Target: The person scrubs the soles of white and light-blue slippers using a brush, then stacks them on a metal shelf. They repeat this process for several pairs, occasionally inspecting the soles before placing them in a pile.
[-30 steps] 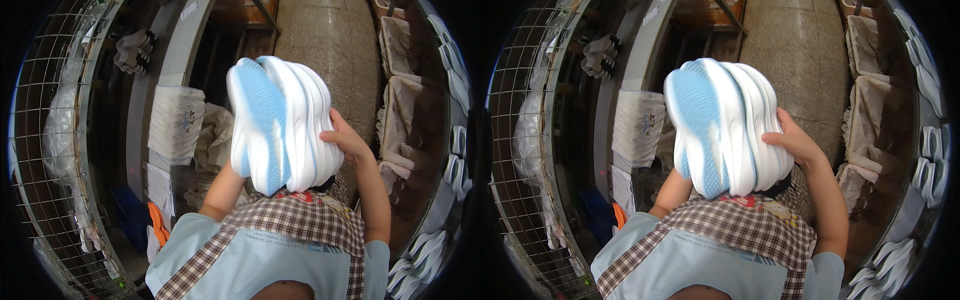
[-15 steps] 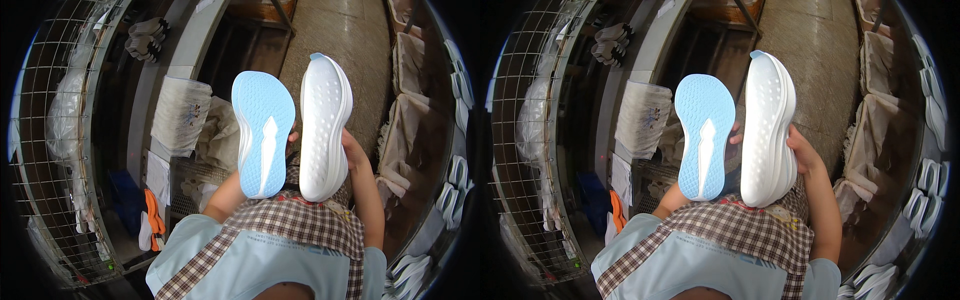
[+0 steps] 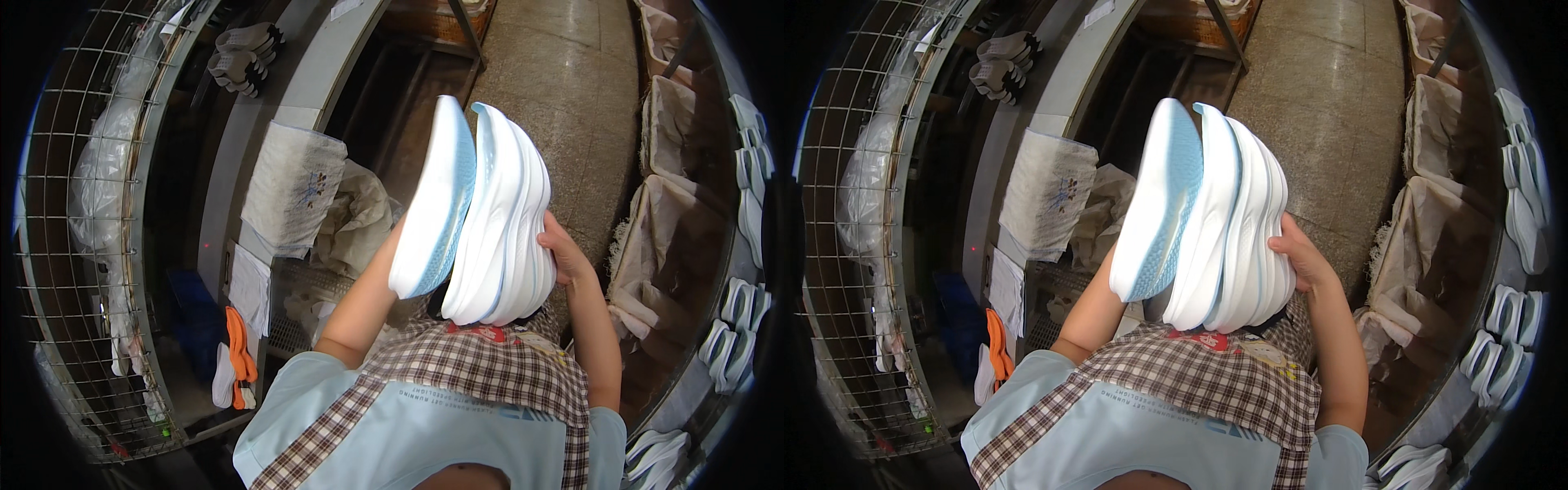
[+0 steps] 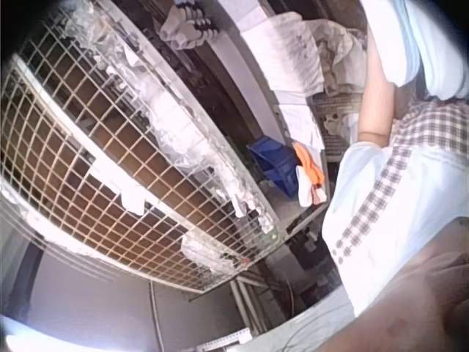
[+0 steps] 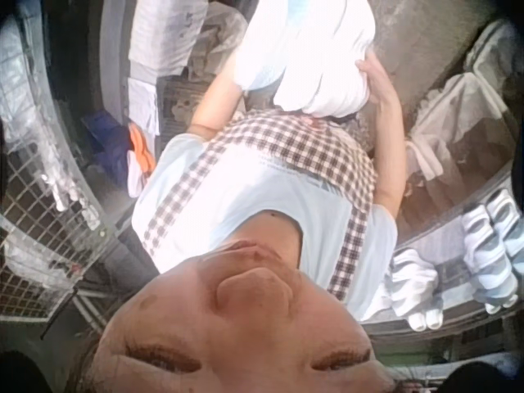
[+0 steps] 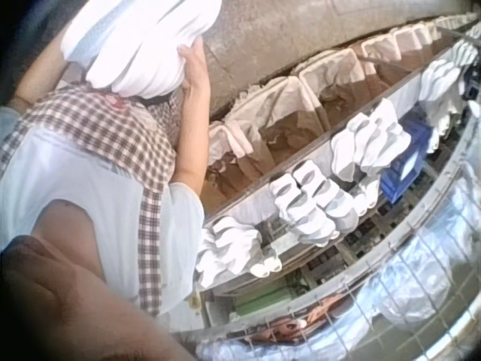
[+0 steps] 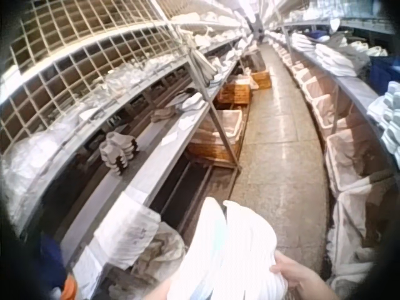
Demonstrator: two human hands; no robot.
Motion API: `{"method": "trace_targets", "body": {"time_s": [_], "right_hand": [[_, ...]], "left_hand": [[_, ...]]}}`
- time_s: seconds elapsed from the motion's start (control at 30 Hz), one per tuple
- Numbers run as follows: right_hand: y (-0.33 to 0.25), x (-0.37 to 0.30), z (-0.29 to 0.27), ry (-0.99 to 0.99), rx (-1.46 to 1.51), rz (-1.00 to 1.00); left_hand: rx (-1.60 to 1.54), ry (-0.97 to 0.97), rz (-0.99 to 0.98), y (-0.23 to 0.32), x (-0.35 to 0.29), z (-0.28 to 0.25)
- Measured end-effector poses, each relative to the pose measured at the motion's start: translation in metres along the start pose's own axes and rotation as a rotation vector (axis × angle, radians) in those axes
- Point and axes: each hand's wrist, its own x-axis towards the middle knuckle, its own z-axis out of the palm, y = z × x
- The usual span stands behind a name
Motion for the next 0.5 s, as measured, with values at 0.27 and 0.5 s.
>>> {"method": "trace_targets", "body": {"time_s": [0.27, 0.5], "right_hand": [[0.016, 0.018, -0.001, -0.133, 0.138, 0.000], [0.015, 0.021, 0.005, -0.118, 0.150, 0.010]], "left_hand": [[0.121, 0.039, 0.077, -0.003, -0.004, 0.007], [0.332, 0.135, 0.130, 0.002, -0.003, 0.003]]}}
